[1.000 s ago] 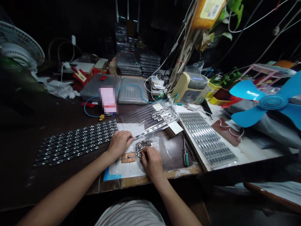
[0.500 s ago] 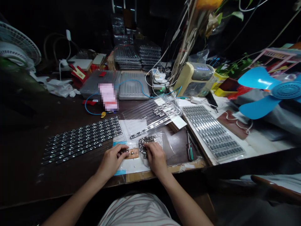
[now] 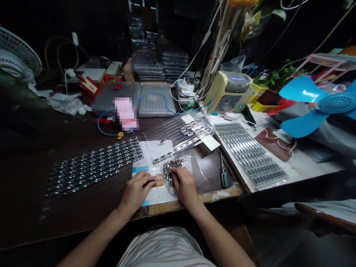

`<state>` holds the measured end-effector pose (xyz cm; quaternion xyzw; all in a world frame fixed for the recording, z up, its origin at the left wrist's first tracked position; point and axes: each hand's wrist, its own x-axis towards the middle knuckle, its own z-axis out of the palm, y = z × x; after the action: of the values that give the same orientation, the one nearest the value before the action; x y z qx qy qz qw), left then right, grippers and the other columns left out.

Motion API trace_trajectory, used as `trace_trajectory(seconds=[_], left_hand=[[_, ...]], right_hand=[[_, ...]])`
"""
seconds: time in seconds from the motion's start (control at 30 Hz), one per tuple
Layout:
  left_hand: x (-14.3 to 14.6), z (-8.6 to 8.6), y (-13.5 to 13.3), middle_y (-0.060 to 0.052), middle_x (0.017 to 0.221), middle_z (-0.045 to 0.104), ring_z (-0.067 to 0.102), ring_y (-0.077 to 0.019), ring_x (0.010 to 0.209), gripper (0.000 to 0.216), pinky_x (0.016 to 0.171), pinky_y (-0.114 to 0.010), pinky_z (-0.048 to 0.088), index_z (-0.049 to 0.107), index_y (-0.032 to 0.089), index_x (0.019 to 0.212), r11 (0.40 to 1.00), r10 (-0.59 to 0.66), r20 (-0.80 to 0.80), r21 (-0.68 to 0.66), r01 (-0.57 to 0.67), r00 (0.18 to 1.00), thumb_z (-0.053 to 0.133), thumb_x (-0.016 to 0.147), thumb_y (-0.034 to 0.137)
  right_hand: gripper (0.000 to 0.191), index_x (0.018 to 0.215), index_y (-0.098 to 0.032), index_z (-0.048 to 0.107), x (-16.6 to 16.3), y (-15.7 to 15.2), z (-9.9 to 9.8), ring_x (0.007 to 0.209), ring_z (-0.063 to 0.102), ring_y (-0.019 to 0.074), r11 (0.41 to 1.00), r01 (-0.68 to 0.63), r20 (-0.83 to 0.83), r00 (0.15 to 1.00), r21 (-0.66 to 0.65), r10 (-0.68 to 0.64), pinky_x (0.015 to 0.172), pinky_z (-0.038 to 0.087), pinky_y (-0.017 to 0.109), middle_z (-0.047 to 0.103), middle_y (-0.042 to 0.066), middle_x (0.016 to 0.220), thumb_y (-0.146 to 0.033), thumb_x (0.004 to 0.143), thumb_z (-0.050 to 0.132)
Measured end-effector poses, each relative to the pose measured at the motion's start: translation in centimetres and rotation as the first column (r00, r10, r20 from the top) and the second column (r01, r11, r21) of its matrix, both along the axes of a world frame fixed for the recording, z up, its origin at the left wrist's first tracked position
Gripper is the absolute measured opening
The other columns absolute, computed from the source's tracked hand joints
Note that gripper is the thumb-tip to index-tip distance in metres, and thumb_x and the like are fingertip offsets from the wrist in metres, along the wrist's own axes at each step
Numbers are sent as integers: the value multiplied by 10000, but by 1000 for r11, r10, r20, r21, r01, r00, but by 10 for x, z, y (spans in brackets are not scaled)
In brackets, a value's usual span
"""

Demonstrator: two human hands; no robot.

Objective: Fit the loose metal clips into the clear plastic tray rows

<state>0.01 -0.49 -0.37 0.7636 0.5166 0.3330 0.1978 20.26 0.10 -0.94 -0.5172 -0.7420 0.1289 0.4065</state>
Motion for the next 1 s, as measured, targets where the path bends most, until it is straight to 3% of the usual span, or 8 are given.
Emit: trace_trajectory(seconds=[0.2,0.37,0.6,0.7,0.83,1.0], left_hand=[[0,3,2,-44,846,669,632,-182,813,119,727,-292,500,696,217,864,1000,-15,26,-22,15,1000,593,854,276],[-3,1,5,-48,861,682,644,-181,828,129,712,-288,519,688,194,841,990,122,198,-95,-105,973,586,847,272],[-4,-1,6,-45,850,680,642,-173,799,124,626,-248,519,698,195,836,982,159,235,-133,-131,959,608,825,279],[-4,0,5,-44,862,676,638,-172,810,122,629,-247,523,696,197,846,981,158,232,-147,-126,960,603,826,273],[-3,4,6,-48,885,675,638,-173,809,150,586,-241,524,693,197,857,977,161,240,-175,-121,957,579,838,293],[6,13,10,-46,874,675,635,-173,805,147,653,-265,519,695,205,882,991,84,168,-114,-65,982,589,844,298]], right_hand=[[143,950,-217,660,0,-1,8,855,599,172,1000,-7,45,999,-4,8,777,426,312,695,31,899,-183,915,526],[45,822,-258,692,-18,1,20,845,561,166,999,-45,145,988,-26,48,760,367,323,688,-4,874,-302,826,691],[73,890,-311,721,-40,1,15,835,523,172,995,-92,262,960,-46,101,720,333,336,674,-1,893,-333,849,665],[120,963,-313,707,-34,2,16,855,521,183,995,-88,281,955,-39,96,723,338,342,669,9,937,-327,858,652],[199,1048,-286,679,-13,5,20,896,517,206,1000,10,340,940,-12,-6,736,357,346,647,36,1011,-261,852,652],[85,934,-253,682,2,8,13,856,529,196,1000,27,358,933,-1,-25,718,367,328,640,41,933,-264,871,627]])
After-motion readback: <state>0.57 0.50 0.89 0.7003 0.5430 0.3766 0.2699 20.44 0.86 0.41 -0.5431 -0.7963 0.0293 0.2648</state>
